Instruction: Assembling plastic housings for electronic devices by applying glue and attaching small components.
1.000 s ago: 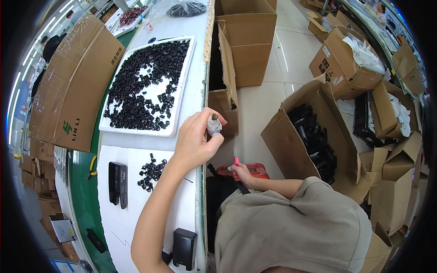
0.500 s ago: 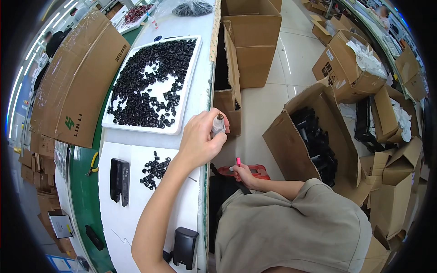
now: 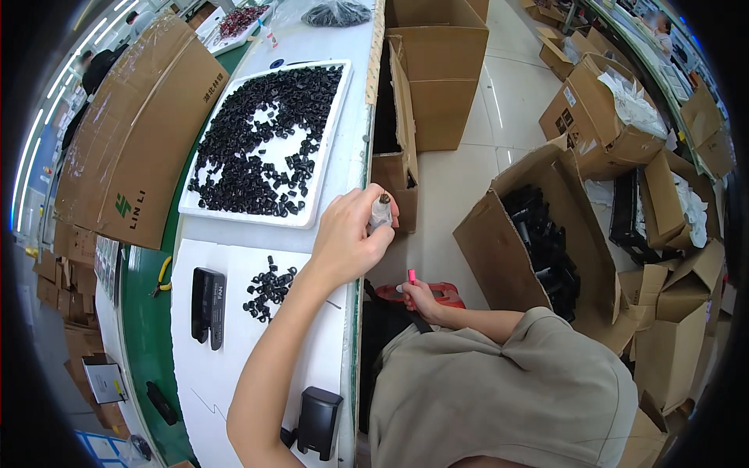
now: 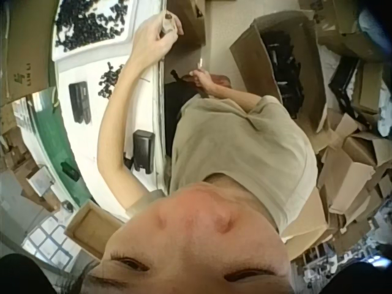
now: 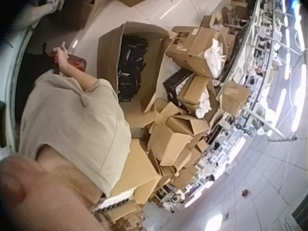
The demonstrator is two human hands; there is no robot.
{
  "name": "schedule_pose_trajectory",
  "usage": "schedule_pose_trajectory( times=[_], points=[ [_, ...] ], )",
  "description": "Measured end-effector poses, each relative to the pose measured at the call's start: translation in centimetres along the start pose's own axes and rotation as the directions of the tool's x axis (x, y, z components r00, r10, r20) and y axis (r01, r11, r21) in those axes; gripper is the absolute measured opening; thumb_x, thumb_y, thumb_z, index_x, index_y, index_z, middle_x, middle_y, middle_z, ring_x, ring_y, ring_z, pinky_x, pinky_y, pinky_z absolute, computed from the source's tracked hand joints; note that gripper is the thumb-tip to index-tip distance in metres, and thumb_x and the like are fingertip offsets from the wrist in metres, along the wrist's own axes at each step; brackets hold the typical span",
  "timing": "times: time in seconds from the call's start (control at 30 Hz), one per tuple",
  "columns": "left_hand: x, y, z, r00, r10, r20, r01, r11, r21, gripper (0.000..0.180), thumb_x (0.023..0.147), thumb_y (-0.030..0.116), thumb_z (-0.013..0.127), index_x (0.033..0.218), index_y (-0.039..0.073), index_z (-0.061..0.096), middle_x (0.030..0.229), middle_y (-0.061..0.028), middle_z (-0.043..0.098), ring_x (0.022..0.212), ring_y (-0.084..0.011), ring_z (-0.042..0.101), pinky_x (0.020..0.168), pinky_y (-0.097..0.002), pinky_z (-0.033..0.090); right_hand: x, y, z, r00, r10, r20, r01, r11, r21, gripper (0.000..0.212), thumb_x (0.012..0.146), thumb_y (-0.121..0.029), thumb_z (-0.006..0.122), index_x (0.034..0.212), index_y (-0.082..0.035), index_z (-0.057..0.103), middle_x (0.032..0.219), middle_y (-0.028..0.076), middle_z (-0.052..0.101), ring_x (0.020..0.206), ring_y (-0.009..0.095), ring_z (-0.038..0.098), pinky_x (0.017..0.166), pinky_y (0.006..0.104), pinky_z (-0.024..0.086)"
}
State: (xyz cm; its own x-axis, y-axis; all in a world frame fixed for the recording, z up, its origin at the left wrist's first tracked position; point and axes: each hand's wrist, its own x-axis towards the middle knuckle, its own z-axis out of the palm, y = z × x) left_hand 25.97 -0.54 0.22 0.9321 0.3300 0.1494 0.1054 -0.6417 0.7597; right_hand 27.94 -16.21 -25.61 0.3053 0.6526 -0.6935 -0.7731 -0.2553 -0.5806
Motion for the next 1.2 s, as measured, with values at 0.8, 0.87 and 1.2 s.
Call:
schedule_pose_trajectory(
  times=[0.8,0.87,1.2],
  points=[
    [-0.05,0.27,0.1,1.0,0.007,-0.013,-0.006,0.999,0.035,0.02,0.066,0.015,0.055,0.083,0.006,0.051,0.065,-0.0089,0.054,0.057,-0.0257,0.051,0.064,-0.0358,0.038,0.38,0.41,-0.17,1.0,0.009,-0.008,-0.009,1.0,0.005,0.012,0.079,-0.013,0.054,0.076,-0.011,0.042,0.056,-0.003,0.041,0.045,0.007,0.038,0.039,0.022,0.031],
    [-0.13,0.1,0.13,0.999,0.03,-0.01,-0.03,0.998,0.059,0.029,0.067,0.018,0.057,0.092,0.005,0.05,0.063,-0.0091,0.052,0.054,-0.0262,0.05,0.064,-0.0354,0.038,0.33,0.35,-0.13,1.0,0.008,-0.004,-0.008,1.0,0.002,0.012,0.079,-0.013,0.054,0.076,-0.011,0.042,0.056,-0.003,0.041,0.045,0.007,0.038,0.039,0.0222,0.031],
    [-0.18,0.56,0.02,1.0,0.014,-0.019,-0.011,0.987,0.163,0.048,0.07,0.018,0.055,0.112,0.0,0.041,0.061,-0.01,0.053,0.058,-0.0265,0.053,0.064,-0.0367,0.037,0.51,0.37,-0.36,0.999,0.031,-0.027,-0.031,0.999,0.006,0.011,0.078,-0.013,0.054,0.077,-0.011,0.043,0.057,-0.002,0.041,0.045,0.008,0.038,0.04,0.0226,0.031]
  ],
)
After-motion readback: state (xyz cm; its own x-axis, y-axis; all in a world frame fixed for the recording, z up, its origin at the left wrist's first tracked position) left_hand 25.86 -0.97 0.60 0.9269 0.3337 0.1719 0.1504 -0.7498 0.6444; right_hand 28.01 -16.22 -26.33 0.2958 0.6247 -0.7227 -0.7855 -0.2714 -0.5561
